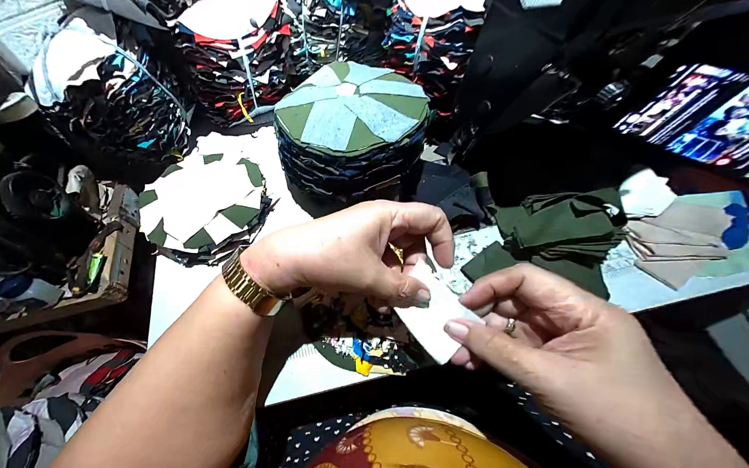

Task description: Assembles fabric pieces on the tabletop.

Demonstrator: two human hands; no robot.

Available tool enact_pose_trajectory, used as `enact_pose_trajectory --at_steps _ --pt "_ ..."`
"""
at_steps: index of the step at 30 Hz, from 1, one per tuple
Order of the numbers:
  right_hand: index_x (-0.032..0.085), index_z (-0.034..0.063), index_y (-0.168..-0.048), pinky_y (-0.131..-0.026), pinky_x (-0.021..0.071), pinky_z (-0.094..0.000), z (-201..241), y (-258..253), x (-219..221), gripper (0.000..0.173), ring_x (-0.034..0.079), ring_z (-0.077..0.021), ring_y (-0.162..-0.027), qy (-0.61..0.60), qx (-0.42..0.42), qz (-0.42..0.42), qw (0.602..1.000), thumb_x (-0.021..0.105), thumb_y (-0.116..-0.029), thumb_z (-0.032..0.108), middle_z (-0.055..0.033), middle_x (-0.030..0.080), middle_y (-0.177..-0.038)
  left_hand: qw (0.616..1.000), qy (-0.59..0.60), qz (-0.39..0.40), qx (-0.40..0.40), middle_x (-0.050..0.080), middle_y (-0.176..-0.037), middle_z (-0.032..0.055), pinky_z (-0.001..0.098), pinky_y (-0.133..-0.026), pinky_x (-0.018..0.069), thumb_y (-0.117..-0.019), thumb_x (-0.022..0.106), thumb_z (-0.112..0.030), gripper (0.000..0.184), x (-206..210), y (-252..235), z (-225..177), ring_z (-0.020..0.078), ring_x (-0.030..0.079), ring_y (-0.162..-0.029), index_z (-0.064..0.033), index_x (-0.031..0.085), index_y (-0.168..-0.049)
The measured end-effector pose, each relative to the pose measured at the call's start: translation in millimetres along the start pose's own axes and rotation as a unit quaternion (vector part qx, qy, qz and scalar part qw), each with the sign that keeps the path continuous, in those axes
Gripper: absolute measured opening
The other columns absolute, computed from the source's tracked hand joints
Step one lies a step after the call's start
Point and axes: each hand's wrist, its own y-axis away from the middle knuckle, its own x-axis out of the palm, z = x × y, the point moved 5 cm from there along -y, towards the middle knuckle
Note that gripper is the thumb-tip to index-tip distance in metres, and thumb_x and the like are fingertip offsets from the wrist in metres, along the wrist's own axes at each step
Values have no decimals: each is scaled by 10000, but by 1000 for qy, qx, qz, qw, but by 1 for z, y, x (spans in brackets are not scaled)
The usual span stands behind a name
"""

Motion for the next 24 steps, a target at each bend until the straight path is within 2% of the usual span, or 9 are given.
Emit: enact_pose_trajectory --at_steps 2,5,7,12,14,17,20,22,24 --pt "663 166 -1023 -503 598 -248 -7 5 9 175 677 -133 -563 18 -4 14 1000 737 -868 131 -14 708 -758 999 -43 21 -27 670 -846 64 207 -568 565 -864 747 54 245 1 2 2 88 647 -656 8 636 -1078" --pt "648 186 -1021 -464 568 -215 -14 7 17 158 650 -82 -536 78 -21 19 997 723 -883 175 43 697 -738 993 -102 31 -49 656 -815 36 186 -582 530 -853 780 23 235 3 1 6 52 613 -656 -6 654 -1050" --pt "633 210 -997 -437 544 -201 -16 6 18 150 614 -47 -508 126 -30 15 991 715 -872 215 84 652 -694 988 -131 44 -70 662 -817 40 197 -594 554 -864 788 -5 222 5 -1 9 55 634 -662 -11 655 -1041" --pt "594 226 -943 -405 438 -141 -15 2 18 151 507 26 -471 210 -57 23 976 703 -844 257 130 563 -638 976 -185 56 -105 657 -810 36 211 -604 552 -871 799 -42 211 11 -4 14 62 629 -659 -25 657 -1027" --pt "588 236 -929 -429 395 -134 -14 0 16 153 464 50 -499 282 -81 26 956 688 -849 321 154 513 -643 972 -205 53 -103 660 -809 27 212 -633 536 -863 813 -64 222 10 -4 14 61 621 -682 -36 664 -1025" --pt "587 244 -862 -459 401 -165 -6 -2 7 194 469 42 -551 338 -120 20 933 688 -874 409 154 504 -691 965 -244 38 -90 651 -787 2 218 -627 514 -854 826 -91 228 9 -5 14 54 601 -680 -59 673 -1020" --pt "682 196 -840 -528 452 -126 10 -4 3 130 523 43 -658 314 -196 20 929 663 -924 294 99 569 -841 963 -258 9 -78 639 -778 -13 208 -602 502 -837 847 -118 282 1 -3 9 44 580 -655 -68 658 -1041" --pt "746 151 -885 -620 503 -172 16 0 13 141 580 -15 -759 302 -246 37 920 646 -949 228 40 615 -903 963 -259 -11 -75 606 -729 -13 216 -569 472 -816 860 -116 286 -3 0 8 55 550 -620 -68 657 -1013" --pt "758 128 -939 -685 530 -234 10 4 28 154 605 -90 -836 316 -275 69 906 624 -977 193 0 624 -936 958 -271 -10 -88 589 -693 -19 225 -547 452 -822 856 -118 243 -4 1 9 61 534 -597 -79 662 -964"
